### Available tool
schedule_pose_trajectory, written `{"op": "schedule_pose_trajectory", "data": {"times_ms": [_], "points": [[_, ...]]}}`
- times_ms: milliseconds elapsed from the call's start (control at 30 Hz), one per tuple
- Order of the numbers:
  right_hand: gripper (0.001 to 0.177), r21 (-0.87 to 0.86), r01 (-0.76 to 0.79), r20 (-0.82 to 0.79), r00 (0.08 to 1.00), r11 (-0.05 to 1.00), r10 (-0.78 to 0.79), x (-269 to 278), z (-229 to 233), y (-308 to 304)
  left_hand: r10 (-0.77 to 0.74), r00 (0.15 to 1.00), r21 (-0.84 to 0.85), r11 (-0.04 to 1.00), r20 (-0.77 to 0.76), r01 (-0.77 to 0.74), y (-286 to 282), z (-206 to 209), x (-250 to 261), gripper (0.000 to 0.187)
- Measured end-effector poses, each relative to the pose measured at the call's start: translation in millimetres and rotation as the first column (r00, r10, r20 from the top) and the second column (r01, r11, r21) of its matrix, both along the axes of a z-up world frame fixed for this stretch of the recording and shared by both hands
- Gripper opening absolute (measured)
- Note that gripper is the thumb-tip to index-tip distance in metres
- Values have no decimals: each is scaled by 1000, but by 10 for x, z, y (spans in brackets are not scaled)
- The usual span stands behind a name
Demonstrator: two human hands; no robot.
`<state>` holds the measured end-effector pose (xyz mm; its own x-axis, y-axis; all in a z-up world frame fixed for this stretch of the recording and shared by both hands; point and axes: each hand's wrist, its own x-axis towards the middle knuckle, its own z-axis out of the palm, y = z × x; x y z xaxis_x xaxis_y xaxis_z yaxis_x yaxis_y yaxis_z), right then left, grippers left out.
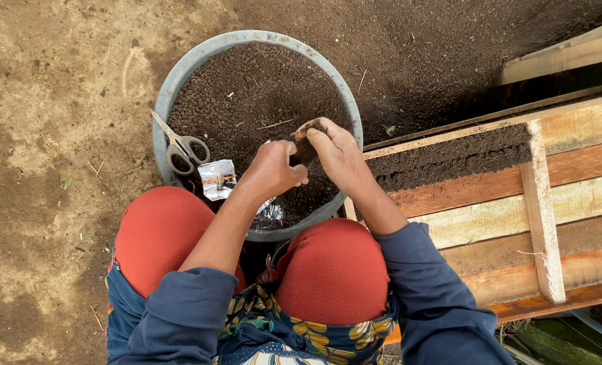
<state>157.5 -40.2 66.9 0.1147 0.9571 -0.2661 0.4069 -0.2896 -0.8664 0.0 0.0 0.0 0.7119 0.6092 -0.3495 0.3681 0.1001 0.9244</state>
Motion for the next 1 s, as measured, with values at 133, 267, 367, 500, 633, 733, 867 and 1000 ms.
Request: {"op": "schedule_pose_trajectory", "data": {"times_ms": [133,267,367,500,633,733,867,1000], "points": [[25,16,-93,131,987,996,90,-112,307,-69,16,1000,2,1000,22,-16,6,-133,-3,55],[24,-103,-259,356,892,960,279,-215,577,-115,61,994,-6,998,95,-61,-3,-139,-14,40],[35,-101,-271,407,867,957,288,-239,593,-169,101,985,-45,994,142,-95,26,-137,-16,57],[94,-141,-204,278,931,969,236,-201,585,-177,91,984,3,996,151,-92,9,139,-63,57],[103,-234,-218,292,914,948,282,-131,384,-159,52,984,40,997,170,-59,-28,247,-25,56],[87,-166,-212,318,913,963,255,-34,161,-137,159,948,-65,987,275,-146,-3,187,-56,39],[64,-116,-169,232,954,979,192,78,113,-154,108,992,91,989,69,-114,77,199,-186,45],[40,-146,-209,238,941,967,240,33,204,-211,-57,998,-9,998,-32,57,-27,-223,-55,44]]}}
